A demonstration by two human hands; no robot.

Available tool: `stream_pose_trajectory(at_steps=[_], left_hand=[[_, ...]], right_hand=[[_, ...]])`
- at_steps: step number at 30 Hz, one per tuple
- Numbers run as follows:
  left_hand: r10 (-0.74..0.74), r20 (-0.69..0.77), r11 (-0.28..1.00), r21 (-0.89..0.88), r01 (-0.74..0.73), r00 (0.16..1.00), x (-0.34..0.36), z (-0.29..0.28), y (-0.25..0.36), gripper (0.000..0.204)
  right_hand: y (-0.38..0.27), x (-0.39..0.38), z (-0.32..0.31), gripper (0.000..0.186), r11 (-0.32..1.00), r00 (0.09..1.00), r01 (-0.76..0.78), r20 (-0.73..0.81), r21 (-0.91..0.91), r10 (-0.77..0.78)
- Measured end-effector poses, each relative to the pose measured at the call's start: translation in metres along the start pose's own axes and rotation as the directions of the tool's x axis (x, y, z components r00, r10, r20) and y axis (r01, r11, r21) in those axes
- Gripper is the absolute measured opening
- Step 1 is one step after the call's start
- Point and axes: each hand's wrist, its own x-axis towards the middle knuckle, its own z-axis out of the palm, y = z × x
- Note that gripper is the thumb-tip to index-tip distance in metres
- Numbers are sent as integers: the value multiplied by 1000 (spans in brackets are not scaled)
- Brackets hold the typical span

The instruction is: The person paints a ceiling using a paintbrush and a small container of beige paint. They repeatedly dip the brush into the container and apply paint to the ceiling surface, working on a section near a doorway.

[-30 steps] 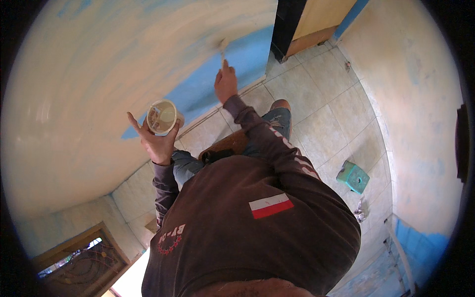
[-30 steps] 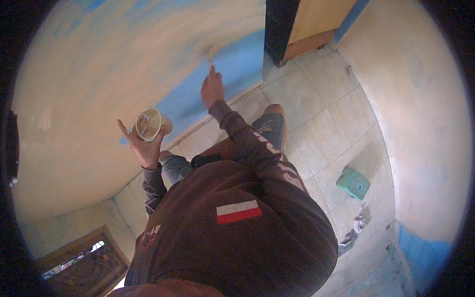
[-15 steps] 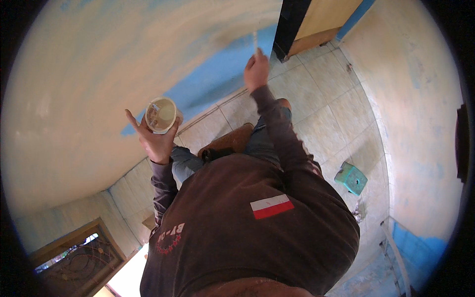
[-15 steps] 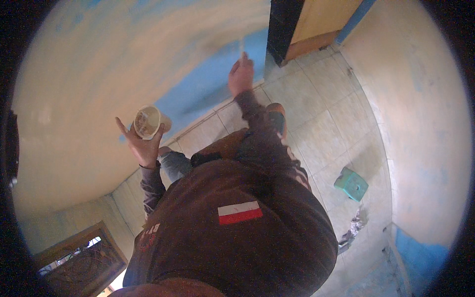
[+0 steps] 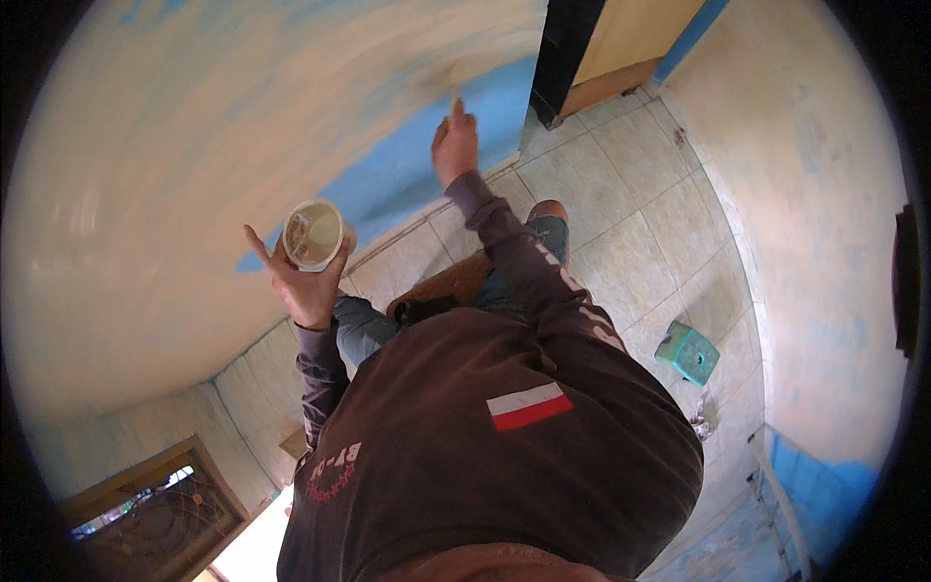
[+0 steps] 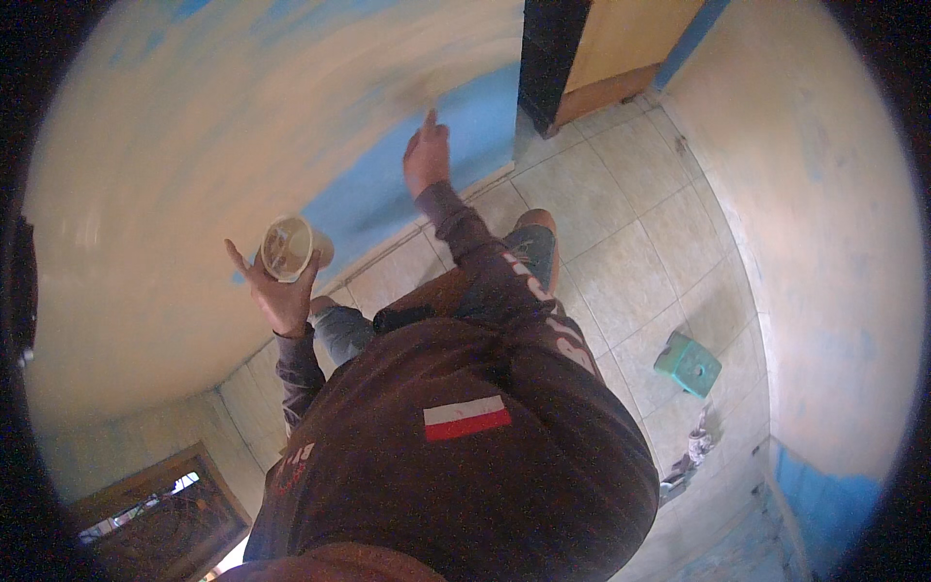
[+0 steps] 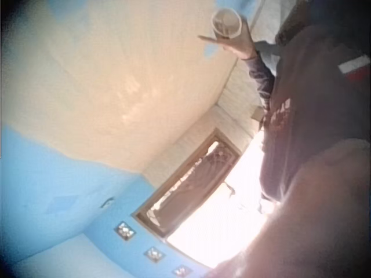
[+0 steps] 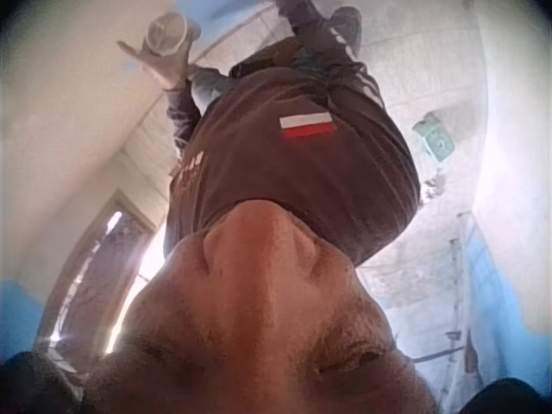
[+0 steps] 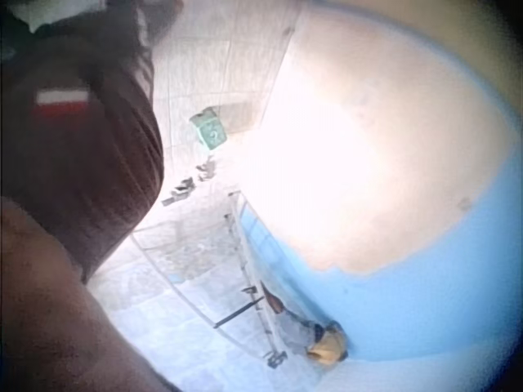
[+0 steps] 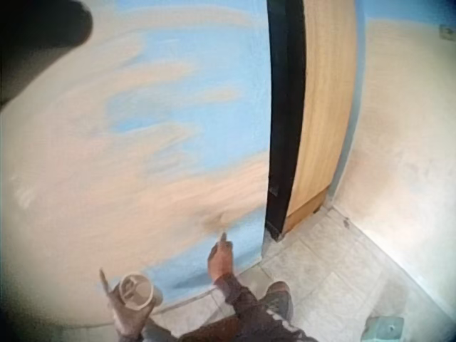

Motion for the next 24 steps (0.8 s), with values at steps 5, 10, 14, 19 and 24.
stream_pose_trajectory(at_steps=[5,10,14,19,24], left_hand=[[-25,6,999,-29,25,1000,0,-1,5,135],[-2,1,1000,-2,2,1000,-1,-1,5,135],[-27,7,999,46,26,1000,-2,-2,8,135],[-17,-16,998,57,17,1000,-4,-1,5,135],[20,-22,1000,1,-20,1000,-1,4,1,136]], right_hand=[[-52,-55,4,46,980,989,-43,144,193,15],[-63,-71,-8,47,977,970,6,235,213,-57],[-38,-59,-28,46,972,981,165,75,167,-180],[54,32,-70,46,985,985,85,-135,-147,-105],[118,110,-82,42,971,946,-22,-319,-237,-57]])
